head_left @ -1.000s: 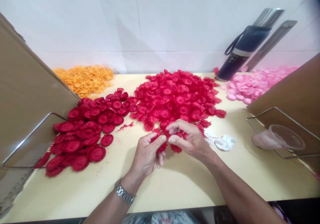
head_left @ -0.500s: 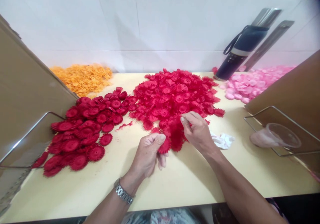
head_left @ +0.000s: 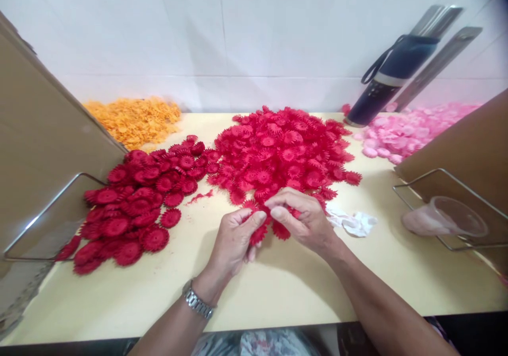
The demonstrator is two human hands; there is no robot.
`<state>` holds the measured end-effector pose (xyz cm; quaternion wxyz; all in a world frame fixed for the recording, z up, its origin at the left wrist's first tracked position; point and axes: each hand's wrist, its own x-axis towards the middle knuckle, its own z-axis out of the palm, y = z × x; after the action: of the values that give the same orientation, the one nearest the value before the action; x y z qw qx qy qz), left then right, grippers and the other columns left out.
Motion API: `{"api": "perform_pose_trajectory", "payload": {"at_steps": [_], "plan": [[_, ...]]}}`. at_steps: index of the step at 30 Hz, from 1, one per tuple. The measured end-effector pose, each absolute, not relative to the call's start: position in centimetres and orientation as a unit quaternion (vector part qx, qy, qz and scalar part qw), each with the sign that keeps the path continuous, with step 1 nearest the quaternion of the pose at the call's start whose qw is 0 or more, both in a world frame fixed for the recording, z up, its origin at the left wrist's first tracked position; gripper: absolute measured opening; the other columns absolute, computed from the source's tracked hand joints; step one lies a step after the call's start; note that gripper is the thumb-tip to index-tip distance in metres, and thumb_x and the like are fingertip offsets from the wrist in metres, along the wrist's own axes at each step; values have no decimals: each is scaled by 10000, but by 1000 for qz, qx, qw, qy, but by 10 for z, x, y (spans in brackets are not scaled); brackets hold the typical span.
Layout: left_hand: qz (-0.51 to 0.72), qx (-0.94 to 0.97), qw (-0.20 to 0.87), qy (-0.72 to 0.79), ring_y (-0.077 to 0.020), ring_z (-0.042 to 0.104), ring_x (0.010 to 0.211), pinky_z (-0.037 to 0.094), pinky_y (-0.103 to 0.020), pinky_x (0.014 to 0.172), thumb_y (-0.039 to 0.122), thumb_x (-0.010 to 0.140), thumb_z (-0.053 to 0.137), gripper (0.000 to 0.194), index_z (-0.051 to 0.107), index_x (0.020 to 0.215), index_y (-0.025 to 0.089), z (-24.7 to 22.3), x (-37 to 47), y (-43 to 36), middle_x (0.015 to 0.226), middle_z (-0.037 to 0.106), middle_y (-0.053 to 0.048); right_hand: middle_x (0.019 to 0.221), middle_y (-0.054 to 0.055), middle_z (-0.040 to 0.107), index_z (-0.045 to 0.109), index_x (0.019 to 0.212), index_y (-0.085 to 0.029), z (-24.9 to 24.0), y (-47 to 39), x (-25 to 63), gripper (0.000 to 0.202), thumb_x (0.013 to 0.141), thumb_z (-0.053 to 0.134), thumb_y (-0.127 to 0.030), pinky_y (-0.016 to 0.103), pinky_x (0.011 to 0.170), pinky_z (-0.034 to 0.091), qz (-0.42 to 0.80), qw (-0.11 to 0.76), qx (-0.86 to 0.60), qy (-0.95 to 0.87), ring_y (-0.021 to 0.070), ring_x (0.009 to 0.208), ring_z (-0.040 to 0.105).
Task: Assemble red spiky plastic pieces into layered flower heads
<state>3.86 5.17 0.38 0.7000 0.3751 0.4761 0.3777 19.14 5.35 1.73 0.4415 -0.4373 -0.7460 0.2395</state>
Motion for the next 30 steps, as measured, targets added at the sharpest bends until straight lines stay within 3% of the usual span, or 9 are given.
{"api": "perform_pose_trajectory", "payload": {"at_steps": [3, 7, 12, 16, 18, 23, 27, 30], "plan": [[381, 381, 685, 490, -19, 357, 250, 247, -107, 233, 474, 680, 654, 391, 500, 543, 143, 5, 39, 51, 359, 429, 79, 727, 23, 605, 624, 816, -149, 17, 52, 187, 102, 795, 617, -249, 230, 595, 455, 295, 414, -411, -757, 116, 648, 560], [375, 372, 719, 452, -35, 375, 223, 236, -116, 216, 505, 709, 612, 383, 520, 608, 148, 6, 40, 51, 373, 488, 61, 658, -2, 579, 595, 745, -153, 16, 51, 185, 88, 821, 551, -163, 208, 557, 428, 288, 408, -429, -752, 96, 587, 536], [367, 383, 754, 386, -85, 499, 292, 378, -155, 278, 331, 685, 673, 263, 494, 603, 155, 7, 41, 52, 411, 522, 52, 630, 20, 566, 582, 697, -154, 10, 59, 197, 161, 828, 491, -140, 249, 554, 416, 81, 446, -542, -708, 129, 584, 520], [357, 375, 765, 383, -91, 542, 355, 419, -167, 326, 229, 666, 664, 153, 584, 746, 126, 8, 40, 53, 513, 595, 17, 838, 86, 628, 660, 852, -165, 1, 67, 209, 180, 854, 488, -222, 354, 722, 448, -47, 375, -581, -721, 204, 786, 566], [362, 369, 758, 398, -76, 516, 332, 386, -152, 308, 202, 655, 661, 130, 586, 724, 122, 7, 39, 54, 501, 582, 24, 929, 102, 631, 660, 947, -170, 1, 68, 210, 198, 848, 506, -244, 390, 780, 446, -65, 380, -580, -718, 223, 857, 568], [369, 369, 733, 436, -43, 421, 255, 262, -126, 239, 248, 675, 654, 157, 547, 645, 138, 4, 39, 54, 437, 523, 56, 864, 76, 634, 645, 922, -171, 12, 59, 201, 165, 849, 517, -245, 316, 733, 485, 99, 450, -483, -744, 175, 811, 585], [370, 378, 719, 451, -24, 363, 258, 266, -119, 233, 338, 692, 663, 245, 532, 622, 143, 4, 39, 53, 418, 489, 70, 763, 29, 619, 607, 871, -166, 16, 53, 190, 172, 779, 626, -310, 248, 613, 476, 290, 412, -423, -753, 132, 679, 574], [370, 382, 707, 467, -16, 333, 265, 256, -112, 232, 397, 686, 664, 323, 515, 564, 137, 4, 39, 52, 383, 447, 75, 731, 6, 608, 578, 839, -163, 17, 52, 186, 163, 750, 654, -276, 223, 572, 455, 371, 372, -427, -736, 114, 634, 561]]}}
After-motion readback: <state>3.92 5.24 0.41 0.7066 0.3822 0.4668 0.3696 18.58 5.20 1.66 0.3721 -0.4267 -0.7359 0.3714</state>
